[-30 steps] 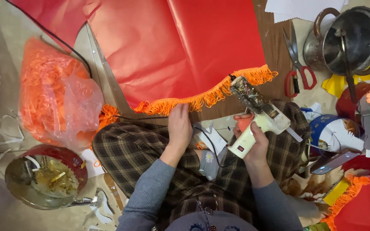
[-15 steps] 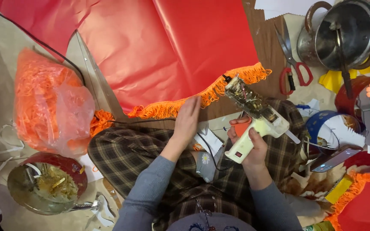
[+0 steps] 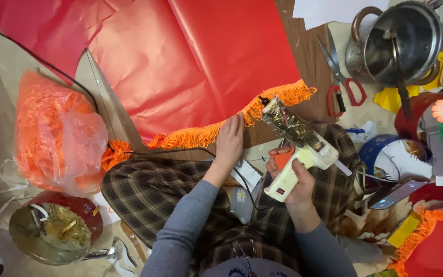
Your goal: Decorating a craft item by gluing orange fringe onto a red surface and trimming it with scissors.
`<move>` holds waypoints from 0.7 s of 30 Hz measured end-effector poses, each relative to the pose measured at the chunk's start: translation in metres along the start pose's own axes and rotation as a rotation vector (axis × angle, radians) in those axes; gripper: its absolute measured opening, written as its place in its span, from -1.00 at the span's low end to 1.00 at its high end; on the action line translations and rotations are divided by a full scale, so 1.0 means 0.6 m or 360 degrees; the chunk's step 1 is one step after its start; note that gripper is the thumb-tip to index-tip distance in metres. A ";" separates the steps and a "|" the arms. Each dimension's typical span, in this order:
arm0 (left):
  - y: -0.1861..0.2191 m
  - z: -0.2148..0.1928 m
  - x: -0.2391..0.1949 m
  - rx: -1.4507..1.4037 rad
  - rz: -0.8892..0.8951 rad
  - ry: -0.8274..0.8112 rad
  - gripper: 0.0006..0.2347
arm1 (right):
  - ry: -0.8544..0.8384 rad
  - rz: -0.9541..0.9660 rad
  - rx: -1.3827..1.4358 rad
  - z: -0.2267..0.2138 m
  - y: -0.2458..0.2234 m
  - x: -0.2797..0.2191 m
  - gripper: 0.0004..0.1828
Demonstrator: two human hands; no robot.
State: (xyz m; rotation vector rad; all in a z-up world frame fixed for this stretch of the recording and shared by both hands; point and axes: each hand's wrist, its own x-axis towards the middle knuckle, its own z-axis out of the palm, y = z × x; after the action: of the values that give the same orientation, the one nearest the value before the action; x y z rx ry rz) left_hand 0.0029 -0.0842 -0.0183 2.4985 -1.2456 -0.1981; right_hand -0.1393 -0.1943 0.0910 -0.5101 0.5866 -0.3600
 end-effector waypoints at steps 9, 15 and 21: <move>-0.010 -0.039 0.023 -0.1068 -0.0498 0.0259 -0.60 | -0.0053 -0.0051 0.0244 -0.010 -0.005 0.009 -0.57; -0.045 -0.162 -0.048 -0.1578 -0.1262 0.0876 -0.64 | -0.0264 -0.0079 0.0347 -0.015 -0.027 0.009 -0.56; 0.034 -0.297 -0.221 -0.1592 -0.0533 -0.0068 -0.54 | -0.0084 0.0747 -0.1696 0.118 0.015 -0.053 -0.09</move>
State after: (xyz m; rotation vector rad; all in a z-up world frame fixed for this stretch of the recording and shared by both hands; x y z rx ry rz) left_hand -0.0442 0.0522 0.1517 1.7707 -0.4938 -0.7460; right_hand -0.1199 -0.1476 0.1506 -1.3591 0.8026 0.4606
